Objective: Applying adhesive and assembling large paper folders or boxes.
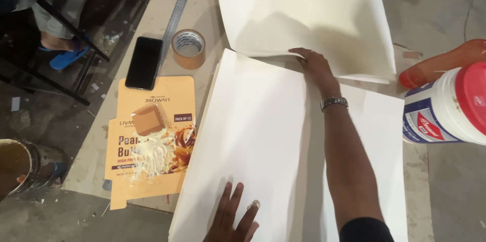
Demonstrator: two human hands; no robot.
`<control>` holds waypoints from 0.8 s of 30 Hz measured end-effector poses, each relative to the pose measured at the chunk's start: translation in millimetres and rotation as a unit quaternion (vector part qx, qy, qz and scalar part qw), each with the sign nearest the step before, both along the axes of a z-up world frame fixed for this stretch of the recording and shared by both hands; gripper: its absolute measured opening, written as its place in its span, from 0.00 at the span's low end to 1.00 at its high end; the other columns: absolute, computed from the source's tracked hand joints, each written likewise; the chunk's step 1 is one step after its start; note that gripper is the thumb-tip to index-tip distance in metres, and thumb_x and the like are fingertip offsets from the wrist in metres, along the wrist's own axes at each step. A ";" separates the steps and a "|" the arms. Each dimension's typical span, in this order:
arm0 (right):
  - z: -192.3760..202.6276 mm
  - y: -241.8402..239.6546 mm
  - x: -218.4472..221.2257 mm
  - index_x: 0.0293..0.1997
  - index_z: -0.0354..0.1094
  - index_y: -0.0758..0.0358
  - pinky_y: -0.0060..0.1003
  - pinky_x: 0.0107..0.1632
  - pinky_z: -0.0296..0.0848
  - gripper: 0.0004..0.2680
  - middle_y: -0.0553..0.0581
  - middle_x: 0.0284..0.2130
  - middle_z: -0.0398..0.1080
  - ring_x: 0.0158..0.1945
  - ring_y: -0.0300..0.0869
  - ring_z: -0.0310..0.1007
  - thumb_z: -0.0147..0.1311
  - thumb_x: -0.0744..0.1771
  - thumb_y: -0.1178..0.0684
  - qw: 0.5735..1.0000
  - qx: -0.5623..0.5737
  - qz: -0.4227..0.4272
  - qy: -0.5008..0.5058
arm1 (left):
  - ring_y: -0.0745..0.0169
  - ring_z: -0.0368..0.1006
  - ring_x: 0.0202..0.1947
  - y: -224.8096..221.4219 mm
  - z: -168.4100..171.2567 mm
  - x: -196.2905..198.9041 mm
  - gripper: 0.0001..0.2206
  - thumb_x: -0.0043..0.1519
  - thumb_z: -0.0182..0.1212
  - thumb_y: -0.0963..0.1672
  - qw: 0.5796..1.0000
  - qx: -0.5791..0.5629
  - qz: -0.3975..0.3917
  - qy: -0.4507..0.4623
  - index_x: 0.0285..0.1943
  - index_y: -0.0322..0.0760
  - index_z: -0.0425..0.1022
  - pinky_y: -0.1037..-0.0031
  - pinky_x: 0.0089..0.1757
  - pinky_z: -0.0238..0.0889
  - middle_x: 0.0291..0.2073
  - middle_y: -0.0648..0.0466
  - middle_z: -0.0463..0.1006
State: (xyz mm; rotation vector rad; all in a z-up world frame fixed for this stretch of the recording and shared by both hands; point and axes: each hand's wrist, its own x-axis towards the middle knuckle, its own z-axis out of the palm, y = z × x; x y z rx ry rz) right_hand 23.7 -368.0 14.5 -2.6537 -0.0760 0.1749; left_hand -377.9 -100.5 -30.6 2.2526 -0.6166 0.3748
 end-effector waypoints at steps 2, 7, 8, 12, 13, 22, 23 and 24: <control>-8.9 -5.5 3.4 0.64 0.67 0.40 0.49 0.61 0.68 0.13 0.60 0.55 0.73 0.58 0.55 0.71 0.46 0.71 0.47 0.999 -0.028 0.015 -0.019 | 0.18 0.52 0.69 -1.1 -2.6 1.4 0.38 0.56 0.75 0.48 1.000 0.007 0.000 0.003 0.73 0.44 0.55 0.39 0.60 0.58 0.69 0.29 0.55; -10.5 -3.5 7.2 0.69 0.61 0.38 0.51 0.60 0.68 0.16 0.64 0.54 0.72 0.58 0.57 0.70 0.44 0.71 0.41 0.989 -0.148 0.000 -0.007 | 0.19 0.51 0.68 2.9 -4.6 5.6 0.38 0.54 0.74 0.49 0.999 0.036 0.003 0.028 0.71 0.42 0.56 0.37 0.59 0.56 0.69 0.29 0.55; -16.1 -5.4 10.2 0.69 0.60 0.39 0.52 0.60 0.68 0.17 0.63 0.54 0.72 0.57 0.58 0.71 0.42 0.71 0.40 0.986 -0.166 -0.010 -0.004 | 0.20 0.50 0.68 2.7 -2.7 6.3 0.38 0.54 0.73 0.49 0.998 0.046 0.006 0.038 0.71 0.42 0.57 0.37 0.59 0.55 0.68 0.29 0.55; -22.6 -7.5 13.4 0.70 0.59 0.40 0.53 0.60 0.68 0.18 0.62 0.55 0.72 0.58 0.58 0.71 0.41 0.71 0.38 0.984 -0.176 -0.033 0.001 | 0.21 0.49 0.68 0.2 9.3 11.6 0.37 0.55 0.72 0.50 0.997 0.076 0.020 0.028 0.71 0.41 0.58 0.37 0.59 0.53 0.68 0.29 0.55; -21.6 -7.1 12.5 0.70 0.59 0.40 0.53 0.60 0.68 0.18 0.62 0.55 0.72 0.58 0.58 0.71 0.41 0.71 0.38 0.984 -0.176 -0.033 0.000 | 0.21 0.49 0.68 -1.5 9.9 13.7 0.37 0.55 0.72 0.50 0.997 0.075 0.021 0.027 0.71 0.41 0.58 0.37 0.59 0.53 0.68 0.29 0.55; -17.8 -4.9 6.7 0.72 0.57 0.38 0.53 0.63 0.66 0.20 0.59 0.60 0.70 0.63 0.56 0.68 0.43 0.69 0.41 0.988 -0.128 -0.080 0.040 | 0.21 0.49 0.69 -4.9 8.3 23.8 0.38 0.56 0.71 0.50 0.996 0.082 0.023 0.027 0.73 0.39 0.55 0.40 0.60 0.53 0.69 0.28 0.53; -25.1 -8.7 10.6 0.71 0.58 0.36 0.54 0.62 0.66 0.20 0.60 0.61 0.67 0.64 0.56 0.66 0.45 0.68 0.45 0.985 -0.151 -0.075 0.036 | 0.21 0.50 0.69 -4.4 8.2 25.3 0.39 0.55 0.71 0.50 0.996 0.079 0.028 0.032 0.73 0.39 0.55 0.41 0.60 0.53 0.69 0.27 0.53; -32.3 -12.5 14.5 0.71 0.60 0.33 0.55 0.62 0.65 0.21 0.62 0.63 0.63 0.65 0.57 0.64 0.46 0.67 0.48 0.982 -0.173 -0.071 0.032 | 0.22 0.50 0.68 -3.8 8.1 26.8 0.39 0.54 0.71 0.50 0.996 0.075 0.032 0.038 0.73 0.39 0.55 0.42 0.60 0.53 0.69 0.27 0.52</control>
